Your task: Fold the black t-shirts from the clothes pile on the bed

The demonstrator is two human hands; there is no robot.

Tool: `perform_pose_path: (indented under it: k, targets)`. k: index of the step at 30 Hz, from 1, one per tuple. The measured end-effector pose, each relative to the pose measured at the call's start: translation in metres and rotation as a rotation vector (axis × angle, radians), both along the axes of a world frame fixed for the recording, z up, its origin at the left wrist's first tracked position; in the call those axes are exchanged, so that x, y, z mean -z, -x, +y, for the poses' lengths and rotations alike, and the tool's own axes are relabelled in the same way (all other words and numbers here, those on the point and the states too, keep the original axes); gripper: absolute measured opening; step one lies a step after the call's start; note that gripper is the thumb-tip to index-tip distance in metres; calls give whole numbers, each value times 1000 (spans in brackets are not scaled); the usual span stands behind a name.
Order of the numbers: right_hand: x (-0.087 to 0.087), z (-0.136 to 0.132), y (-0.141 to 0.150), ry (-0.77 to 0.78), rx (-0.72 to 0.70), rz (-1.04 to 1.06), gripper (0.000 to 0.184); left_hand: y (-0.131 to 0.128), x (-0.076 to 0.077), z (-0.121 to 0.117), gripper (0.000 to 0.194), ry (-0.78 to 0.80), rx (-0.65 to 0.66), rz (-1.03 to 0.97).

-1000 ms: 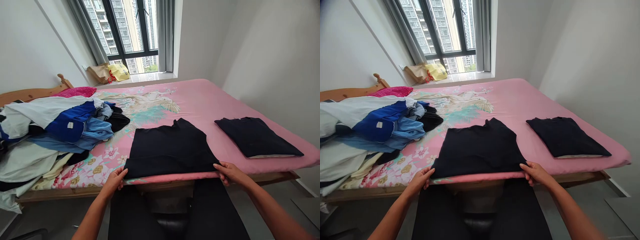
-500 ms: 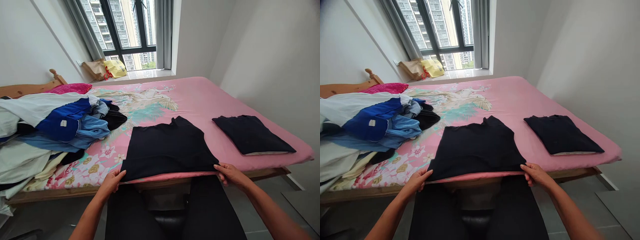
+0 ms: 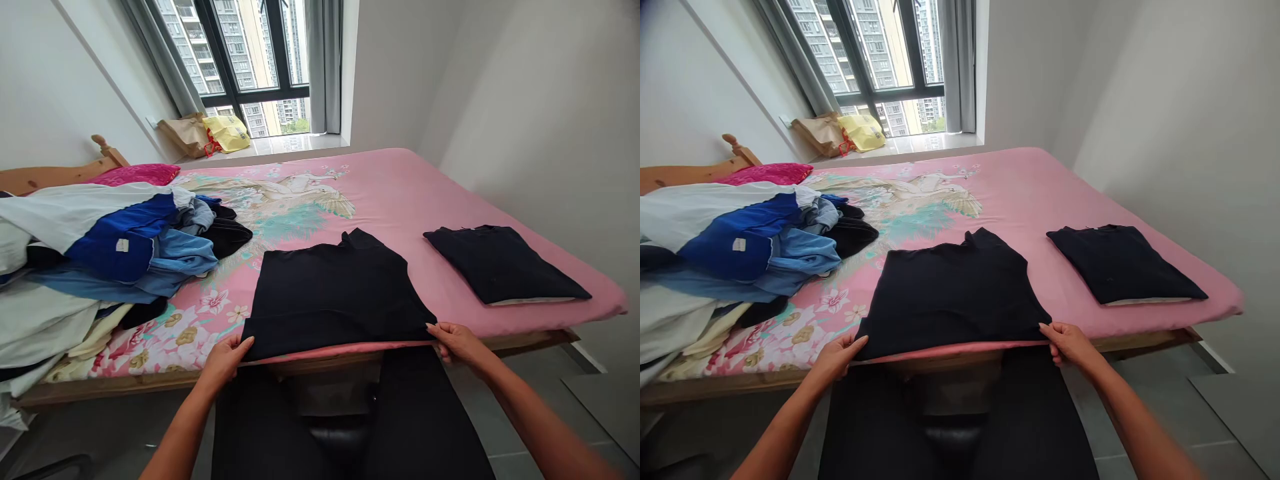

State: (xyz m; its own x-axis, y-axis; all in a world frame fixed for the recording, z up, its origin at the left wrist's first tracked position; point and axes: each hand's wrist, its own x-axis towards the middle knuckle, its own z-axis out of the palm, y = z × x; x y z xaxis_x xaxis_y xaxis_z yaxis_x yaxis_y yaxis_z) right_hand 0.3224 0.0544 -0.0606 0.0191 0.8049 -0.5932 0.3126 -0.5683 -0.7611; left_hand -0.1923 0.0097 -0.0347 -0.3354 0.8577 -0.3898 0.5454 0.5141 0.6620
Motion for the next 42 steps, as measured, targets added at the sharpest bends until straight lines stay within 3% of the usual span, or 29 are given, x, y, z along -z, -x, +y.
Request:
perform_pose_path:
  k: [5,9,11,14,17,22,26,28,30,33,36,39,42]
  targets:
    - [4,-1,1,-105,-23,-220,45,-9,-12,-3,37,-177,54,226]
    - [-6,-5,3,-341,-111,-659,32,-13,-17,-7,45,-203,28,549]
    - [-10,-7,5,-537,-125,-830,28,-16,-18,-8,47,-325,56,657]
    - [-12,-5,8,-892,-228,-889,47,-31,-20,-6,31,-570,222,645]
    - [-13,4,11,-1072,-342,-822,48,-63,-24,0,20,-702,393,514]
    - [-22,32,19,-1142,-349,-662,19,-135,-31,9,20,-744,729,313]
    - [-27,62,28,-1033,-289,-694,20,-189,-32,12,30,-698,1063,166]
    - [-27,74,33,-936,-249,-742,22,-209,-28,14,33,-678,1160,163]
    - [-28,80,37,-895,-175,-774,25,-221,-23,18,38,-668,1151,243]
    - [-35,72,46,-1009,-93,-766,27,-228,-14,27,52,-651,995,407]
    - [-41,52,57,-1144,-203,-684,23,-227,-7,39,51,-644,863,483]
    - [-37,37,60,-1172,-312,-663,22,-223,-5,51,45,-612,743,512]
    - [-24,41,54,-1082,-206,-754,28,-216,-9,61,41,-549,641,536]
